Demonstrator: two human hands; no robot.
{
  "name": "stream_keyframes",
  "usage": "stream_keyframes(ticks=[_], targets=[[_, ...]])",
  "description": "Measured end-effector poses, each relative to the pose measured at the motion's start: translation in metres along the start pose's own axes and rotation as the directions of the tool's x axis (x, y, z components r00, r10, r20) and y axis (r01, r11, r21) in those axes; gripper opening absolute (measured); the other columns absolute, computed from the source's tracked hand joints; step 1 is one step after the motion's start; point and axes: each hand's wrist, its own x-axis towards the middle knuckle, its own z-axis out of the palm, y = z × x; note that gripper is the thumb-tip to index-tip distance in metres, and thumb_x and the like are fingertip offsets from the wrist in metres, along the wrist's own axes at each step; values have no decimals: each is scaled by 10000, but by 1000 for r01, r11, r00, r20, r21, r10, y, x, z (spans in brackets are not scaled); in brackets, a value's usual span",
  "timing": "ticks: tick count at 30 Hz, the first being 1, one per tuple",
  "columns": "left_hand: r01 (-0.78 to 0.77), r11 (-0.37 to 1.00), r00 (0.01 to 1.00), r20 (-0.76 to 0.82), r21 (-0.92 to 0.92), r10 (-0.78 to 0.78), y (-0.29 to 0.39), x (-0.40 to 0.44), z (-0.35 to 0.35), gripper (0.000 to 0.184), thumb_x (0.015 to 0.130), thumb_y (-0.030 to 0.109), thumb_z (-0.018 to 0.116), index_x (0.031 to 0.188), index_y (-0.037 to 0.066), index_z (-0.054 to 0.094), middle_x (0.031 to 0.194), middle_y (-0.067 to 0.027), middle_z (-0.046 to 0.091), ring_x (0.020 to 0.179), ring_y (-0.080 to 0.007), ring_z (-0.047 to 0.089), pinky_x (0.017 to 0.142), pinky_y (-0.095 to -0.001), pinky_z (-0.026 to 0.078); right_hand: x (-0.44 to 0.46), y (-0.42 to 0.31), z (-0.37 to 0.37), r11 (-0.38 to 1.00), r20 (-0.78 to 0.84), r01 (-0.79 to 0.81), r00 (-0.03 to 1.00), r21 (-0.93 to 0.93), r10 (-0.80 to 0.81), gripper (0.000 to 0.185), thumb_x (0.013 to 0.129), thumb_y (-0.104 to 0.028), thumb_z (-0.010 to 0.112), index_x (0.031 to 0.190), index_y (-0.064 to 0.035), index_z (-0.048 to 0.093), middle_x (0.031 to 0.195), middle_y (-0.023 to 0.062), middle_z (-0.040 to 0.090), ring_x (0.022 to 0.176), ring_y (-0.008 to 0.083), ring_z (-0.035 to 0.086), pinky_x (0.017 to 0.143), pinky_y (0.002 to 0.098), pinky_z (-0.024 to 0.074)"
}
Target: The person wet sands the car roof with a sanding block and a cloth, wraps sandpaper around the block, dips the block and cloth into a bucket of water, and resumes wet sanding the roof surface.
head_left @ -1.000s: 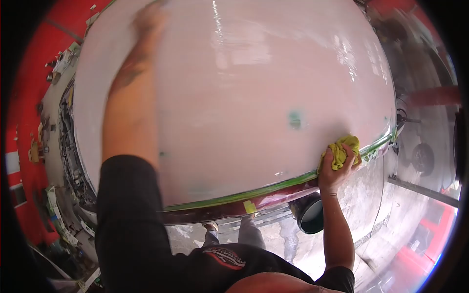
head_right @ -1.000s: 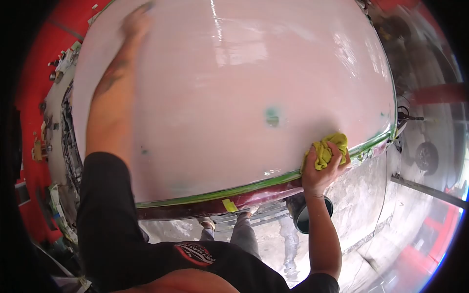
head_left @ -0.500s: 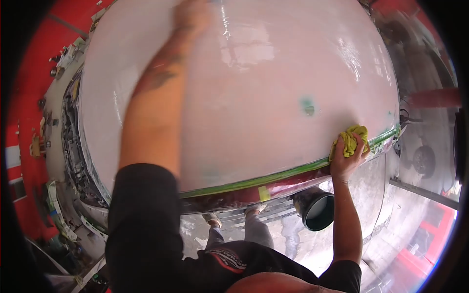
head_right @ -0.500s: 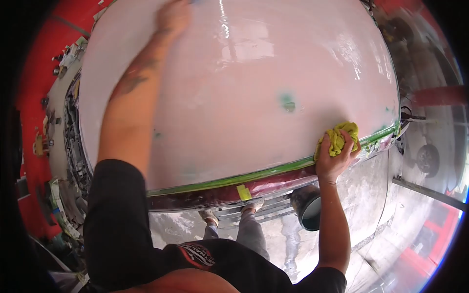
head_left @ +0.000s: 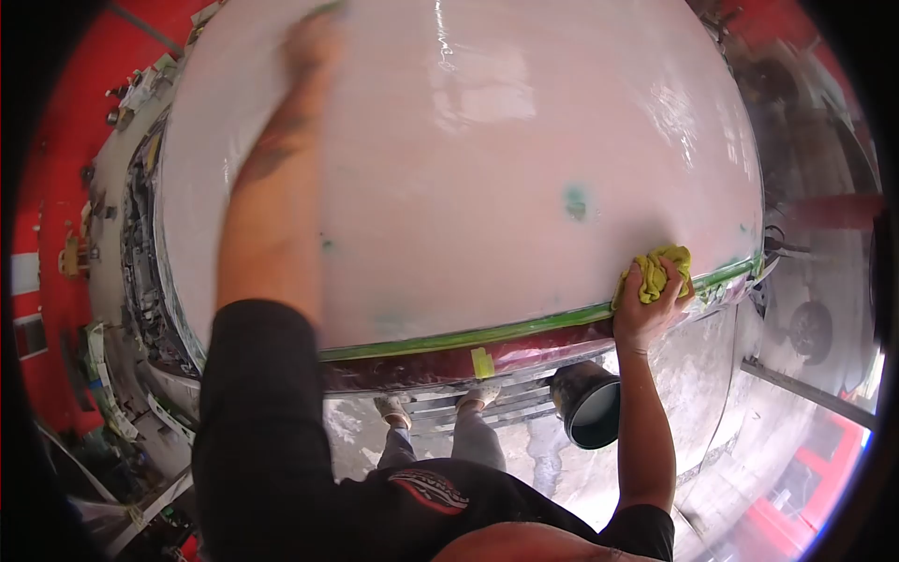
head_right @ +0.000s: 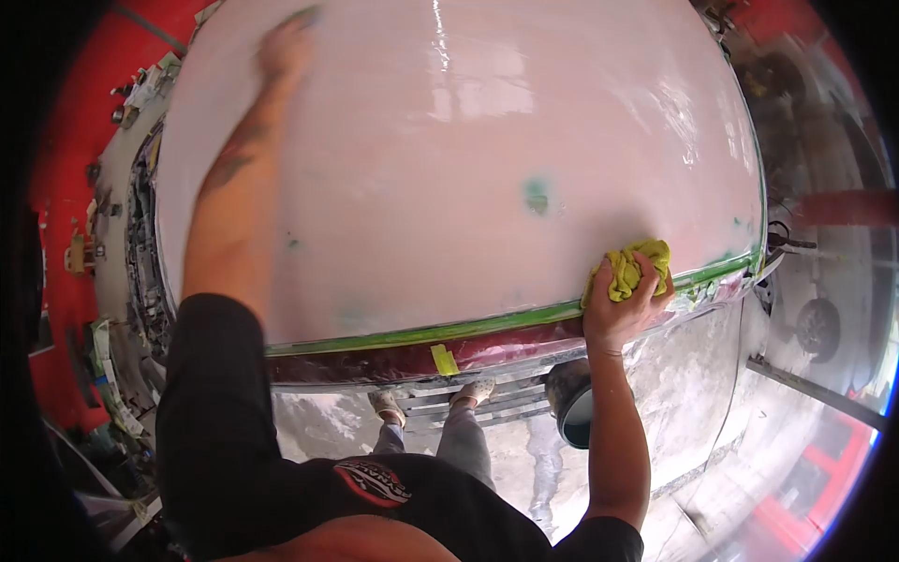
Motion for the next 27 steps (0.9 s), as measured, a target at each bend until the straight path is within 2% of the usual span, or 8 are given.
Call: stream_keyframes(ticks=[4,6,7,13,15,19,21,27], targets=[[-291,850,956,-169,-440,240,306,-70,110,164,879,218,581,948,138,705,944,-132,653,968,-324,622,861,-492,492,2,4,1,1000,2,27,1000,-5,-27,409,811,-248,782,1177,-124,649,1236,231,506,1152,409,517,950,511,454],[-134,881,967,137,-453,217,414,-150,60,264,933,317,552,1067,176,730,1135,-75,630,1171,-288,548,977,-527,446,0,2,1,1000,11,19,1000,-12,-19,411,811,-249,785,1179,-124,649,1235,229,503,1147,407,523,950,507,457],[-556,795,753,259,-242,605,438,-165,61,286,957,327,523,1116,213,731,1136,-59,637,1182,-292,550,1032,-538,415,2,3,2,1000,-1,23,1000,5,-23,412,812,-248,786,1181,-125,649,1228,225,499,1140,404,530,949,502,460],[-418,846,904,-62,-330,423,228,-84,45,203,845,153,593,976,164,748,1035,-76,693,1042,-276,638,924,-462,504,1,8,5,999,-18,37,999,0,-37,418,814,-264,797,1185,-140,650,1198,206,494,1100,397,561,930,493,478],[3,936,985,161,-353,57,94,-64,-2,233,919,158,544,1038,130,743,998,-139,729,909,-316,694,792,-448,555,0,8,6,1000,-28,-2,1000,-11,2,422,812,-281,805,1183,-152,652,1197,203,496,1088,393,569,916,498,484],[200,933,979,-106,299,-176,-209,-147,-133,370,939,254,525,1280,284,667,1149,-106,716,1040,-360,680,936,-468,537,0,7,7,997,-51,-13,999,-78,9,415,816,-342,798,1171,-173,662,1194,201,501,1075,395,572,899,502,489],[585,633,756,-57,507,-652,-197,-179,-190,426,933,334,503,1344,321,611,1144,-113,722,1116,-352,660,942,-528,523,1,6,7,997,-39,-29,999,-65,26,418,814,-348,797,1171,-177,664,1197,199,499,1072,394,573,895,503,489],[386,867,918,-35,316,-396,-67,-114,-100,335,901,300,600,1204,196,698,1108,-80,727,1026,-319,688,878,-494,541,1,7,9,998,-47,-14,999,-68,11,423,800,-347,801,1169,-188,668,1200,192,496,1063,390,574,881,504,490]])
